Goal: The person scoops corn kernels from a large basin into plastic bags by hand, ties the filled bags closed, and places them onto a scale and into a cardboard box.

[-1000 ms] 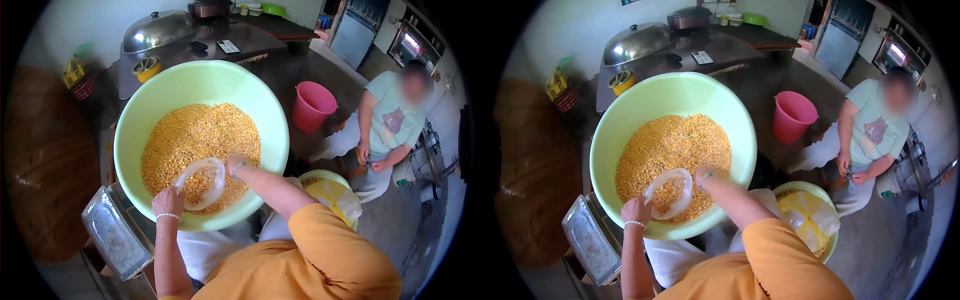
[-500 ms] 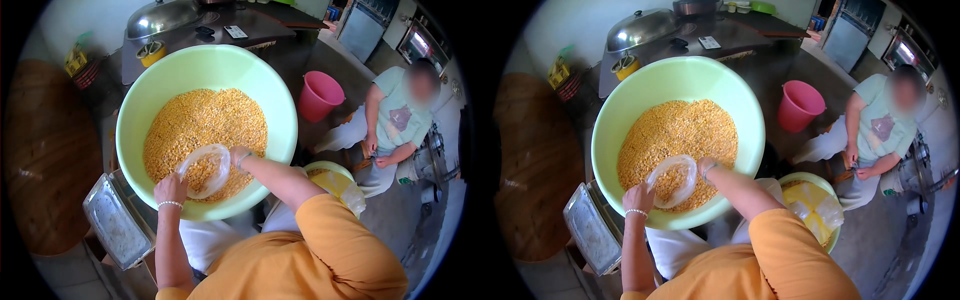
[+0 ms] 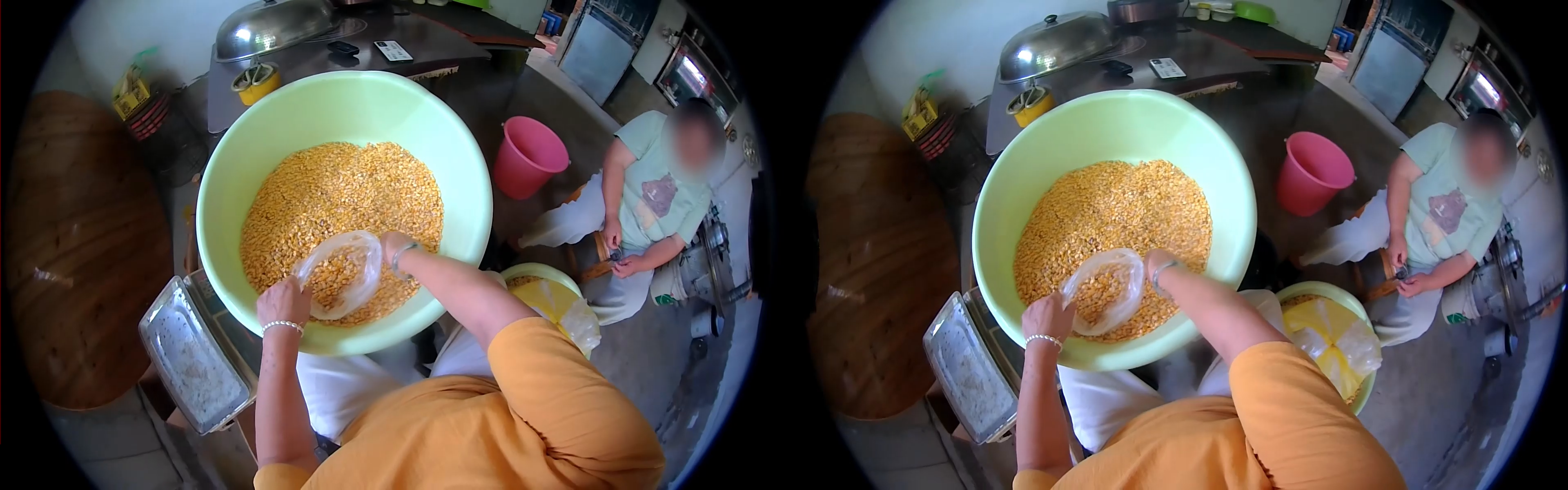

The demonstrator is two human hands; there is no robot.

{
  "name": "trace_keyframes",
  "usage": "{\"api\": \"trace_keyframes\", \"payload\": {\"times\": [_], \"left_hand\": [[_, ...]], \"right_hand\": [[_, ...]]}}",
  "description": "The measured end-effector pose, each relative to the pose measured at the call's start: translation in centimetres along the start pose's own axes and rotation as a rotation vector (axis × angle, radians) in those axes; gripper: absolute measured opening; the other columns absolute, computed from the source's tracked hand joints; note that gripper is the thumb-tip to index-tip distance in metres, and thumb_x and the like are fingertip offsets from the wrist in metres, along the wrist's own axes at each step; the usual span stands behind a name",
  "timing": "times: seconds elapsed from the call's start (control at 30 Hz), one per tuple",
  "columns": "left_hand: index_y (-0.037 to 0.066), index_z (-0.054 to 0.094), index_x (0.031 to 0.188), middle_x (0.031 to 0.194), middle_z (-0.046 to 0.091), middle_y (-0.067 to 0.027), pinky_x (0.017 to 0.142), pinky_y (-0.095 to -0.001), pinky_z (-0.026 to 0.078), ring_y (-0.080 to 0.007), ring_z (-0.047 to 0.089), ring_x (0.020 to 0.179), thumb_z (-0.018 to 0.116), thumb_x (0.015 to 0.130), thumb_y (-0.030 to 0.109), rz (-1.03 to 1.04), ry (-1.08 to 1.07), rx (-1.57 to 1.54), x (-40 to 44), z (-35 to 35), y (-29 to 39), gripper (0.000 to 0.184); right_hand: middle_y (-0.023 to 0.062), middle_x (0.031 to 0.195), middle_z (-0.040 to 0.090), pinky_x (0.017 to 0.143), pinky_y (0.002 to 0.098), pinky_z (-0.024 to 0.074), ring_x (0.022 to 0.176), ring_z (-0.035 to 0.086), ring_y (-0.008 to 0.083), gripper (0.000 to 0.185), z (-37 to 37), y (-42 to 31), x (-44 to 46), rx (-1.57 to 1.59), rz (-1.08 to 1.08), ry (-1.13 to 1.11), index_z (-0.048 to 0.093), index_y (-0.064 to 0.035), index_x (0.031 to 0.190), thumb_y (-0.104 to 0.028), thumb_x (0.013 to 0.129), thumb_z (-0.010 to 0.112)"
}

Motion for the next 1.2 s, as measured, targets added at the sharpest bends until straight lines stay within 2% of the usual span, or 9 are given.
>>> {"api": "trace_keyframes", "payload": {"times": [0.13, 0.33, 0.43, 0.5, 0.73, 0.87, 0.97, 1.1, 1.2], "left_hand": [[0.006, 0.062, 0.087, 0.084, 0.063, -0.0169, 0.075, -0.0404, 0.047, -0.0315, 0.061, 0.083, 0.054, 0.078, 0.035, -0.02, -0.032, -0.011, 0.4, 0.9, -0.4, 0.032], [0.005, 0.063, 0.084, 0.083, 0.064, -0.0175, 0.074, -0.0399, 0.048, -0.0317, 0.062, 0.081, 0.051, 0.077, 0.023, -0.014, 0.027, -0.05, 0.1, 0.1, -0.7, 0.023], [0.004, 0.064, 0.082, 0.081, 0.064, -0.0168, 0.072, -0.0383, 0.049, -0.0307, 0.062, 0.08, 0.05, 0.077, 0.015, 0.015, 0.022, -0.005, 0.5, 0.9, -0.6, 0.018], [0.005, 0.064, 0.082, 0.081, 0.064, -0.0167, 0.072, -0.0385, 0.049, -0.0309, 0.062, 0.08, 0.05, 0.077, 0.014, 0.012, 0.007, 0.019, 0.5, 0.9, -1.0, 0.018], [0.006, 0.064, 0.079, 0.08, 0.064, -0.0157, 0.071, -0.0387, 0.049, -0.0306, 0.062, 0.079, 0.049, 0.076, 0.01, 0.028, 0.045, 0.004, 0.0, 0.5, -0.6, 0.016], [0.005, 0.063, 0.077, 0.079, 0.064, -0.0157, 0.071, -0.0383, 0.049, -0.03, 0.062, 0.078, 0.05, 0.075, 0.008, 0.048, 0.078, -0.011, 0.1, 0.4, -0.5, 0.014], [0.005, 0.06, 0.084, 0.079, 0.064, -0.0156, 0.069, -0.0393, 0.048, -0.0304, 0.062, 0.078, 0.054, 0.078, 0.018, 0.043, 0.084, -0.033, -0.1, 0.2, -0.4, 0.016], [0.006, 0.056, 0.096, 0.078, 0.064, -0.0152, 0.071, -0.0396, 0.047, -0.0304, 0.062, 0.077, 0.06, 0.075, 0.034, 0.02, 0.068, -0.049, -0.5, -0.7, 0.2, 0.035], [0.006, 0.053, 0.105, 0.09, 0.062, -0.0181, 0.074, -0.0395, 0.047, -0.0318, 0.06, 0.085, 0.065, 0.072, 0.037, 0.012, 0.115, -0.068, -0.7, -1.3, 0.7, 0.047]], "right_hand": [[0.0175, 0.084, 0.064, 0.071, 0.037, 0.0488, 0.079, 0.063, 0.0274, 0.025, -2.3, 0.8, 1.8, 0.148, -0.011, 0.281, 0.065, -0.0011, 0.085, -0.021, 0.082, 0.05], [0.0075, 0.065, 0.054, 0.052, 0.0289, 0.0444, 0.057, 0.052, 0.0146, 0.024, -7.0, -4.6, -4.2, 1.033, -0.022, 0.027, 0.06, -0.0006, 0.077, -0.022, 0.085, 0.051], [0.0066, 0.069, 0.056, 0.054, 0.0287, 0.0448, 0.056, 0.05, 0.0159, 0.022, -1.7, -10.2, -2.1, 0.195, -0.674, 0.002, 0.063, -0.0056, 0.083, -0.023, 0.086, 0.05], [0.0075, 0.075, 0.061, 0.063, 0.0294, 0.0474, 0.063, 0.054, 0.0178, 0.022, -0.2, -12.3, -5.0, 0.306, -0.29, -0.223, 0.065, -0.0083, 0.086, -0.024, 0.087, 0.049], [0.0156, 0.095, 0.063, 0.074, 0.0357, 0.0473, 0.084, 0.061, 0.0273, 0.025, -2.3, -10.4, -2.4, 0.171, -0.194, -0.074, 0.064, -0.0059, 0.097, -0.02, 0.086, 0.046], [0.012, 0.086, 0.065, 0.065, 0.0302, 0.0498, 0.075, 0.063, 0.0192, 0.021, -1.4, -8.1, -0.6, 0.178, -0.555, 0.053, 0.065, -0.0044, 0.093, -0.008, 0.084, 0.046], [0.0084, 0.083, 0.066, 0.061, 0.0277, 0.0518, 0.067, 0.063, 0.0174, 0.027, -4.6, -7.7, -5.1, 0.658, -0.4, -0.114, 0.065, -0.0052, 0.091, 0.006, 0.078, 0.044], [0.0122, 0.08, 0.065, 0.056, 0.0283, 0.0507, 0.06, 0.062, 0.0184, 0.017, -7.9, -2.6, -3.0, 0.941, -0.23, 0.261, 0.062, 0.0014, 0.077, 0.001, 0.077, 0.045], [0.0181, 0.084, 0.064, 0.061, 0.0354, 0.0514, 0.064, 0.063, 0.0276, 0.018, -6.6, 1.4, 0.6, 0.376, -0.168, 0.334, 0.063, 0.0027, 0.08, -0.004, 0.077, 0.047]]}}
Point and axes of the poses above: each hand's wrist, its own x-axis towards the middle knuckle, its own z-axis out of the palm, y = z × x, the point moved 7 cm from there along x, towards the middle knuckle
